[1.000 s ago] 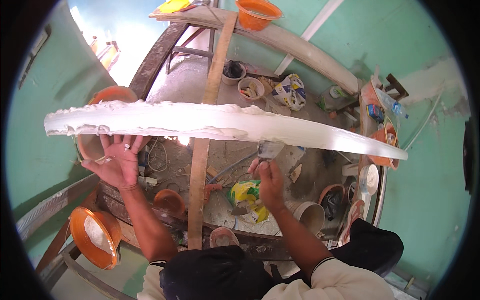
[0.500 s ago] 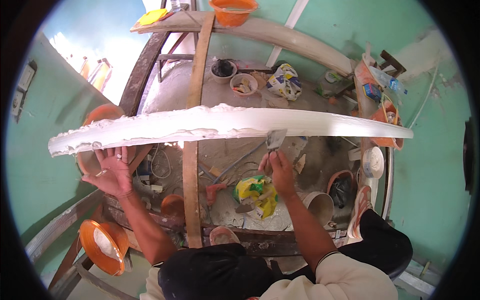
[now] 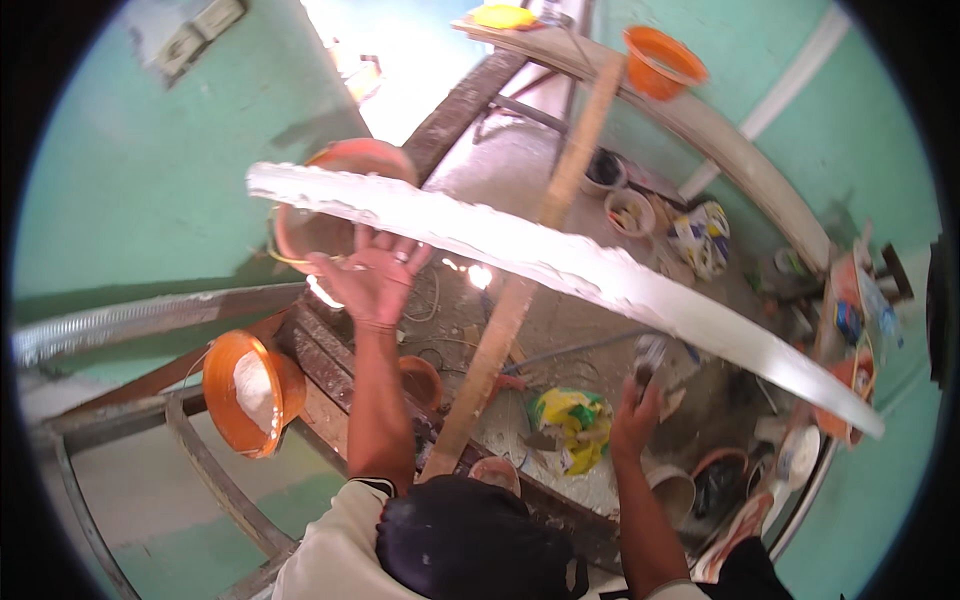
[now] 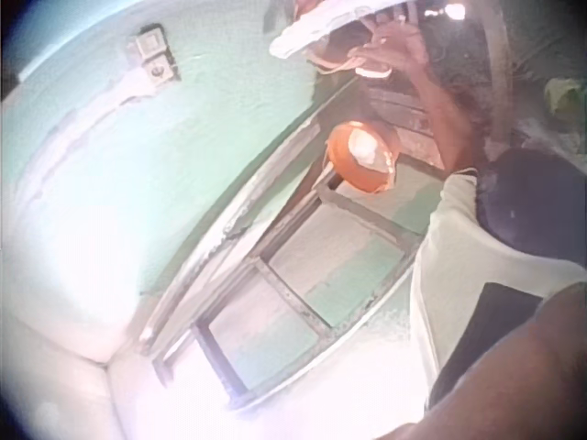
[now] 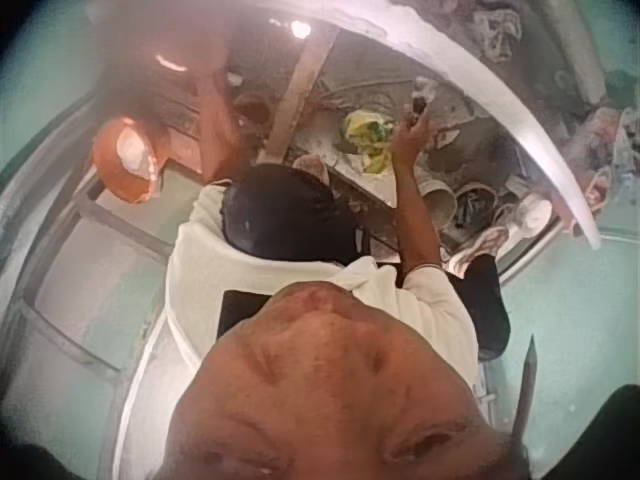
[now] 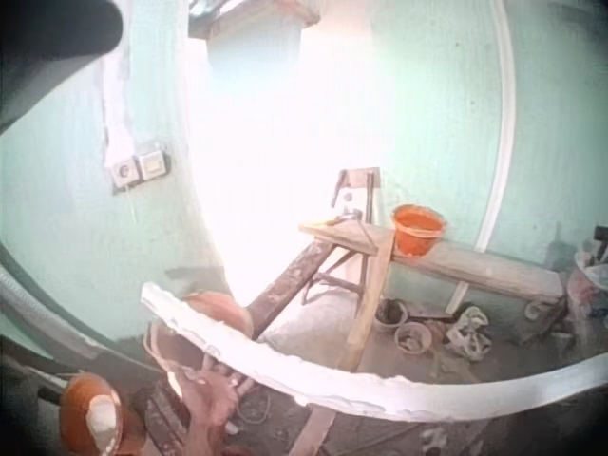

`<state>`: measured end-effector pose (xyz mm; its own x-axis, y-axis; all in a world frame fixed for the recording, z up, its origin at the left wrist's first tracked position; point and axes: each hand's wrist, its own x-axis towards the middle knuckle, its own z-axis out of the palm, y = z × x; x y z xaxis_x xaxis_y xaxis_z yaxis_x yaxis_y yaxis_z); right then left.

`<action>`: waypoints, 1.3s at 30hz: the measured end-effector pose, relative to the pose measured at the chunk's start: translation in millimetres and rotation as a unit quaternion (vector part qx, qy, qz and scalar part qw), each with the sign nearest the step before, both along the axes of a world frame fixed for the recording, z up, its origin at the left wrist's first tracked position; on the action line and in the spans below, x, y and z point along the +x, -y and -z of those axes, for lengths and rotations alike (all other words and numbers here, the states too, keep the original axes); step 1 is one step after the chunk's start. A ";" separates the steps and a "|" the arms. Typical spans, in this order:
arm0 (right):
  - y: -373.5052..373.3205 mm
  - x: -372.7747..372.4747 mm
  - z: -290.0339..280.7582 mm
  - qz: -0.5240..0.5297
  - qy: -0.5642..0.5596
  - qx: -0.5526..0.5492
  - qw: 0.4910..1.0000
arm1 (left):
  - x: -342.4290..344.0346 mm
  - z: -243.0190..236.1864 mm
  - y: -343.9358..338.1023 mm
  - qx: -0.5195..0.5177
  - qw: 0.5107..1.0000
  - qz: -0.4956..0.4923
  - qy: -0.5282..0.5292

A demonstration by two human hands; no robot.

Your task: The person mixes a white paste in a bucket using a trowel, then applies the paste onto a long white plastic strip. The person repeatedly scoops the paste and spreads it along the strip's surface.

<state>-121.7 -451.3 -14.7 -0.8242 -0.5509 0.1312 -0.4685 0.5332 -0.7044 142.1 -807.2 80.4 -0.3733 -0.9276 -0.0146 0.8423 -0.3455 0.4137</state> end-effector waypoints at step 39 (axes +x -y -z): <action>-441.5 -511.5 -147.7 -0.312 -0.145 0.602 0.721 | -520.8 36.3 -585.4 -0.307 0.567 0.664 0.380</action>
